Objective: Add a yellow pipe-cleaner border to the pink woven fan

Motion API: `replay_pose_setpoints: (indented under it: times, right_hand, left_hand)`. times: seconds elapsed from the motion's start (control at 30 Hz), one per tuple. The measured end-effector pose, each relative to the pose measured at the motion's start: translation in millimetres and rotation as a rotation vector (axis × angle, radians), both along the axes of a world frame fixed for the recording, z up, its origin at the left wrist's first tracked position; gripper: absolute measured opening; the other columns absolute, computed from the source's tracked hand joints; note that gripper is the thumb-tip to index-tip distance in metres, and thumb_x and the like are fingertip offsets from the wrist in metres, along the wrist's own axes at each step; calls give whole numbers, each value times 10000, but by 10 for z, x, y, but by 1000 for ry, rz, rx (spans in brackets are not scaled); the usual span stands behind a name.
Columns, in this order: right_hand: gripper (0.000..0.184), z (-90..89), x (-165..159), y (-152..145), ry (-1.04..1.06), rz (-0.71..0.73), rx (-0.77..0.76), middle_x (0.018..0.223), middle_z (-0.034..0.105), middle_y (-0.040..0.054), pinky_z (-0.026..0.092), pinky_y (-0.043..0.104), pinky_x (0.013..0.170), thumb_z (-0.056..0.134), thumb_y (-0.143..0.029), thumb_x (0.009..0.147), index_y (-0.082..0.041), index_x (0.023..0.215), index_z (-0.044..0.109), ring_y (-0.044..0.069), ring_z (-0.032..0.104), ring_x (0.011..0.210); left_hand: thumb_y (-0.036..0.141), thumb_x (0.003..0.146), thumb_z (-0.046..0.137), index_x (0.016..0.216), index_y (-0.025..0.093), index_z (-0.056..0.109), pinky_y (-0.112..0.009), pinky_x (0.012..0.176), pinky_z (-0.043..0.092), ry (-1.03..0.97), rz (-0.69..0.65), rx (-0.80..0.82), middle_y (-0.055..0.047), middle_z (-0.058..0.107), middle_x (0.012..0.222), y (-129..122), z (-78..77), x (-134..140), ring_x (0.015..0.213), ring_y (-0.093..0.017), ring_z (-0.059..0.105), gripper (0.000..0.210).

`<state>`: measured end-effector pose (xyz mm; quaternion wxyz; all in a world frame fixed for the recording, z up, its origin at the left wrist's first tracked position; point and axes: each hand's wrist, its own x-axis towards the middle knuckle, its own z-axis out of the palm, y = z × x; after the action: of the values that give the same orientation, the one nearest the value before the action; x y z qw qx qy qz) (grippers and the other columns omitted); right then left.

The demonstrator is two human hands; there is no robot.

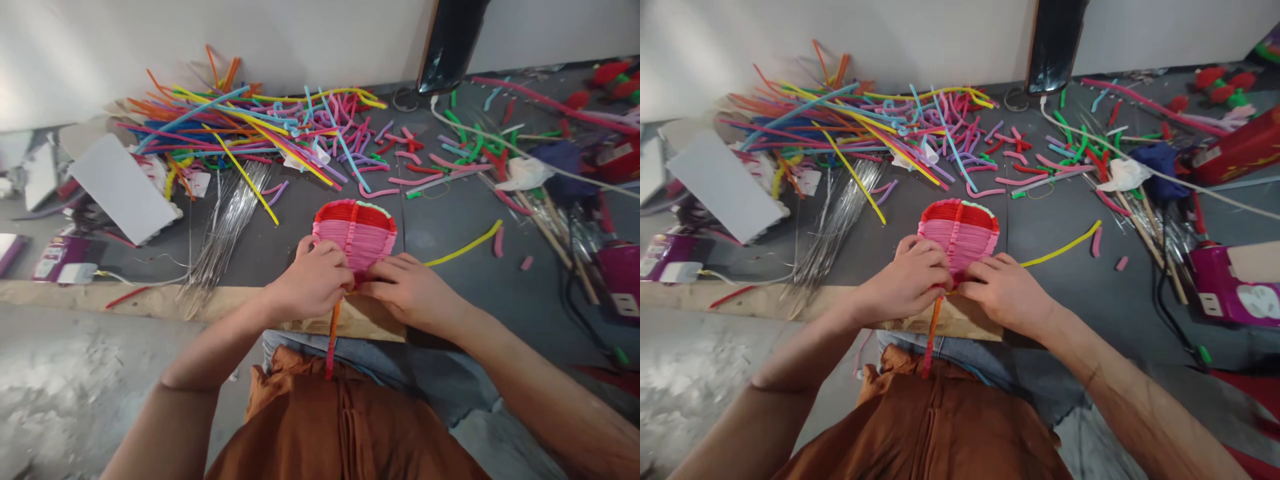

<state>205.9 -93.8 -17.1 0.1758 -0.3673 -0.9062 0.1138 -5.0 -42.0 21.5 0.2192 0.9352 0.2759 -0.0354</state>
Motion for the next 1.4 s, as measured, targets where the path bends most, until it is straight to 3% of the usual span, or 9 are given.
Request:
replay_pose_setpoints:
  times: [0.2,0.37,0.57,0.77,0.9,1.1,1.4]
  right_hand:
    - [186,9,-25,-31,-22,-9,79,842,677,29,338,307,728,544,-146,864,-228,914,703,171,547,796]
    - [141,14,-47,-85,-85,-25,119,840,679,39,341,322,732,566,-178,859,-202,902,699,188,548,799]
    - [192,-2,-43,-91,-75,-34,76,879,678,43,350,324,734,523,-131,856,-201,913,694,191,555,822]
    - [224,-22,-43,-92,-33,-53,57,889,675,49,363,324,734,510,-102,845,-195,923,698,187,558,809]
    - [223,-25,-42,-94,-20,-49,41,895,677,52,371,321,741,505,-108,852,-193,923,698,189,565,826]
    - [226,-40,-46,-106,-2,-66,21,905,673,57,375,322,755,508,-119,857,-194,955,697,189,562,849]
    - [192,-26,-46,-128,-28,-69,32,874,661,56,382,327,722,542,-138,847,-188,943,700,190,553,811]
  left_hand:
    - [77,851,427,950,212,631,-455,1070,189,-185,-5,-6,-17,670,1006,-39,-41,-169,1109,-172,531,265]
    - [57,824,481,1050,251,613,-454,1110,174,-338,-3,186,3,679,1074,-223,-237,-339,1155,-166,528,325]
    - [126,903,469,1277,270,492,-544,1141,120,-167,-162,375,5,594,1295,-339,-255,-463,1321,-211,388,402]
    - [101,895,485,1278,283,483,-623,1121,89,-68,-215,382,-17,534,1367,-397,-208,-463,1343,-246,372,424]
    - [88,876,501,1249,278,504,-591,1127,112,-112,-186,408,-16,551,1343,-425,-244,-486,1324,-237,398,419]
    - [124,889,511,1187,251,549,-484,1132,165,-188,-110,543,14,662,1102,-467,-297,-502,1117,-167,532,326]
    - [164,906,482,1165,215,581,-518,1138,157,-109,-82,606,-1,666,1076,-550,-245,-387,1041,-169,527,282]
